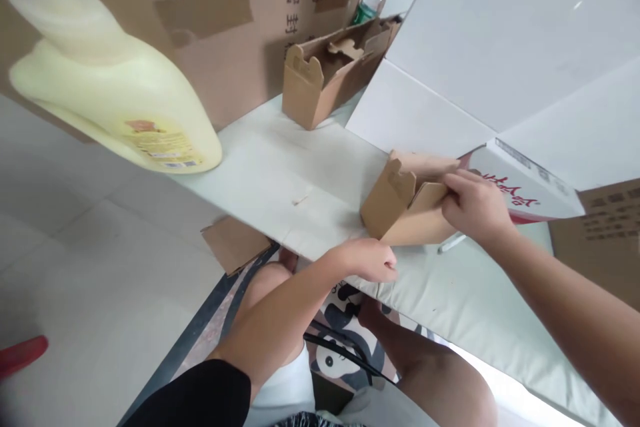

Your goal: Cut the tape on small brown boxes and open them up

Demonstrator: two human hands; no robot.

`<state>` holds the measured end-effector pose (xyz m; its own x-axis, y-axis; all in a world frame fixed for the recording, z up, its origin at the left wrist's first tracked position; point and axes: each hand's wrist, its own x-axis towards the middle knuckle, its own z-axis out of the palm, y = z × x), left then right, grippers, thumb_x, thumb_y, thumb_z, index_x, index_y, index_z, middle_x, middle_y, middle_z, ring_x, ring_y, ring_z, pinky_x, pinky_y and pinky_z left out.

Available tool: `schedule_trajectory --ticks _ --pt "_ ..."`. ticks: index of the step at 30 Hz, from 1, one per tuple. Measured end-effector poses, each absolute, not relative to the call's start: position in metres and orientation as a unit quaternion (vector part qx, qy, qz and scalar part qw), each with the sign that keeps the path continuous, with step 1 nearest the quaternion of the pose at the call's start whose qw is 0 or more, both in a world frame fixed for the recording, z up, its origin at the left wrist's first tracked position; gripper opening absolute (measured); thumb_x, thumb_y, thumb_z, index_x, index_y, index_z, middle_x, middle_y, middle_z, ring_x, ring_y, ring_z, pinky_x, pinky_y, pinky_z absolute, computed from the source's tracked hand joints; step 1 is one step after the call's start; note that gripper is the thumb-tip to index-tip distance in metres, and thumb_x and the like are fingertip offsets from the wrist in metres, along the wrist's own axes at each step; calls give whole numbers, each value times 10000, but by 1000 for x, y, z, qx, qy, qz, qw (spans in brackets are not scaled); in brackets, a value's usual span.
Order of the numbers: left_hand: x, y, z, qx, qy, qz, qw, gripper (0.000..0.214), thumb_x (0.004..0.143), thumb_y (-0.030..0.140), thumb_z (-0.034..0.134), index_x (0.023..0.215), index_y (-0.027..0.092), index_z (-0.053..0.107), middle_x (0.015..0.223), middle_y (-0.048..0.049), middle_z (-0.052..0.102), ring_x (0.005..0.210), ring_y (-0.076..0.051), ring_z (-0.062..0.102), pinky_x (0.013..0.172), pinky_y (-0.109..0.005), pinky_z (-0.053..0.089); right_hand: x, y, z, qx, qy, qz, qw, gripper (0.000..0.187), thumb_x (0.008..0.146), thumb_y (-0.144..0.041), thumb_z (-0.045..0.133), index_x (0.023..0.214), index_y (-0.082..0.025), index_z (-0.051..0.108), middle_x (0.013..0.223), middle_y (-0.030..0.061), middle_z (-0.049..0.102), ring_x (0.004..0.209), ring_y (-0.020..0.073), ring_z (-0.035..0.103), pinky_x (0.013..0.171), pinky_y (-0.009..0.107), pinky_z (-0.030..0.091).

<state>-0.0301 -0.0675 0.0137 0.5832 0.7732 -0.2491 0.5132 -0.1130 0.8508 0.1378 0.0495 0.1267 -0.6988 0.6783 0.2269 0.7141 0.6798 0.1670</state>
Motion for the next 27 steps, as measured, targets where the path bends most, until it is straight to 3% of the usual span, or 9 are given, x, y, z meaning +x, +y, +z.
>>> schedule_trajectory --ticks 3,6,9,13,17,22,25,27 --pt "-26 -65 11 736 463 111 482 245 790 294 597 592 214 478 695 -40 637 715 -219 625 662 -340 456 145 39 127 -342 -935 -86 23 155 711 -123 510 669 -272 501 732 32 692 641 246 664 495 336 478" --pt "-29 -61 8 726 497 118 460 175 838 295 571 688 207 585 842 -92 729 892 -270 714 758 -353 518 145 35 130 -290 -947 -127 55 157 768 -155 516 670 -277 519 675 19 644 577 230 617 448 332 439" --pt "-39 -57 6 711 525 152 443 231 910 334 515 981 211 698 1093 -107 765 1053 -278 725 864 -354 551 141 37 127 -287 -937 -157 125 180 795 -184 523 644 -275 487 657 37 622 591 240 638 472 350 473" --pt "-53 -52 6 688 571 210 397 424 950 339 497 1327 189 622 1375 -150 669 1275 -321 644 1020 -408 540 134 36 107 -347 -921 -117 132 159 848 -228 528 815 -340 637 799 64 693 699 270 716 597 398 581" --pt "-59 -48 4 656 582 249 411 470 958 343 512 1397 194 587 1429 -157 633 1346 -332 601 1089 -448 525 130 37 97 -376 -909 -126 128 215 863 -252 527 991 -345 671 889 103 701 835 328 741 702 473 618" --pt "-56 -46 0 639 576 278 427 477 976 362 507 1424 206 564 1550 -131 539 1425 -314 534 1162 -449 481 89 45 125 -244 -928 -173 222 330 842 -241 596 1160 -277 677 1026 149 702 968 320 718 778 476 627" --pt "-52 -44 -2 634 583 279 425 476 980 342 497 1429 197 563 1505 -123 566 1393 -302 554 1150 -421 487 24 60 139 -195 -959 -116 169 270 857 -177 572 1078 -235 716 1153 156 697 1108 300 692 933 482 599" --pt "-50 -43 -2 630 592 276 420 457 978 341 501 1405 197 581 1475 -116 579 1349 -299 582 1117 -409 510 -28 80 137 -199 -967 -111 110 280 855 -120 553 1034 -189 756 1407 179 624 1347 329 593 1093 507 519"
